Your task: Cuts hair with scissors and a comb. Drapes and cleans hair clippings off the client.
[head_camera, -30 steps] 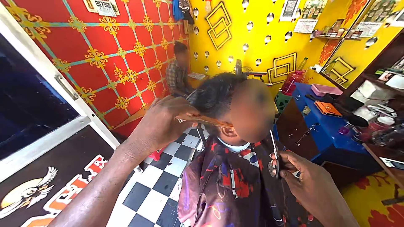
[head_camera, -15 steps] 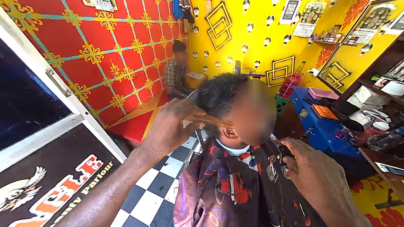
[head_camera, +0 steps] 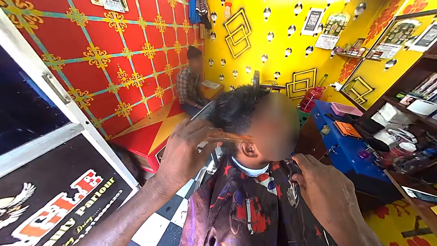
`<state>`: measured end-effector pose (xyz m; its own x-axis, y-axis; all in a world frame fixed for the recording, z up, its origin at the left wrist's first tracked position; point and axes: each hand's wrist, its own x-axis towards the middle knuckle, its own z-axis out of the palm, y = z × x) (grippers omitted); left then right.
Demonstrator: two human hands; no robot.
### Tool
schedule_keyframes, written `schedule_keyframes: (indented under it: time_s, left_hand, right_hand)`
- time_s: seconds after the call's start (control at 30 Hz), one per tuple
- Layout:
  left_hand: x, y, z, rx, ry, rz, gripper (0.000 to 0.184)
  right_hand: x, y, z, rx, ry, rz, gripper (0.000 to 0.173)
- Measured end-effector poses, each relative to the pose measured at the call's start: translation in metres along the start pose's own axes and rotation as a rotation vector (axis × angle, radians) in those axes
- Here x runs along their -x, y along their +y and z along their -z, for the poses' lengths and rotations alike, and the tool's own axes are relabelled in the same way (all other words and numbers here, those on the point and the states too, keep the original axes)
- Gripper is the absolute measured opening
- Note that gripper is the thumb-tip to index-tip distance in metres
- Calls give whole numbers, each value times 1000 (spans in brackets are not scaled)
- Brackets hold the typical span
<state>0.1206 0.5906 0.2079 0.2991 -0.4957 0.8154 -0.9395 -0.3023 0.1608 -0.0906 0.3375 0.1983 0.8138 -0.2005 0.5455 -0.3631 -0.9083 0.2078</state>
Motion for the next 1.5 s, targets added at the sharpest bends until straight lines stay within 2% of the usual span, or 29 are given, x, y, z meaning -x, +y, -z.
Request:
schedule_keyframes:
  time_s: [0.1, 0.43, 0.73, 0.83, 1.0, 1.2, 1.3, 1.5]
  left_hand:
    - [2, 0, -1, -5, 10, 7, 23]
    - [7, -1, -5, 16, 38, 33, 22]
    - [10, -1, -6, 5, 41, 55, 21]
    - [12, -3, -8, 87, 80, 61, 24]
    - [38, 9, -3, 380, 264, 306, 28]
    - [97, 33, -15, 534, 446, 524, 24]
    - [122, 41, -26, 611, 472, 610, 24]
    - [155, 39, -28, 612, 424, 723, 25]
  right_hand:
    - [-3, -1, -4, 27, 10, 32, 50]
    - [-5, -5, -7, 129, 71, 61, 42]
    - [-5, -6, -9, 103, 68, 69, 42]
    - [-3, -2, -9, 16, 64, 35, 43]
    - [8, 2, -9, -77, 51, -69, 40]
    - [8, -17, -12, 47, -27, -69, 39]
    - [3, -24, -11, 87, -20, -53, 44]
    - [7, -28, -9, 154, -50, -49, 36]
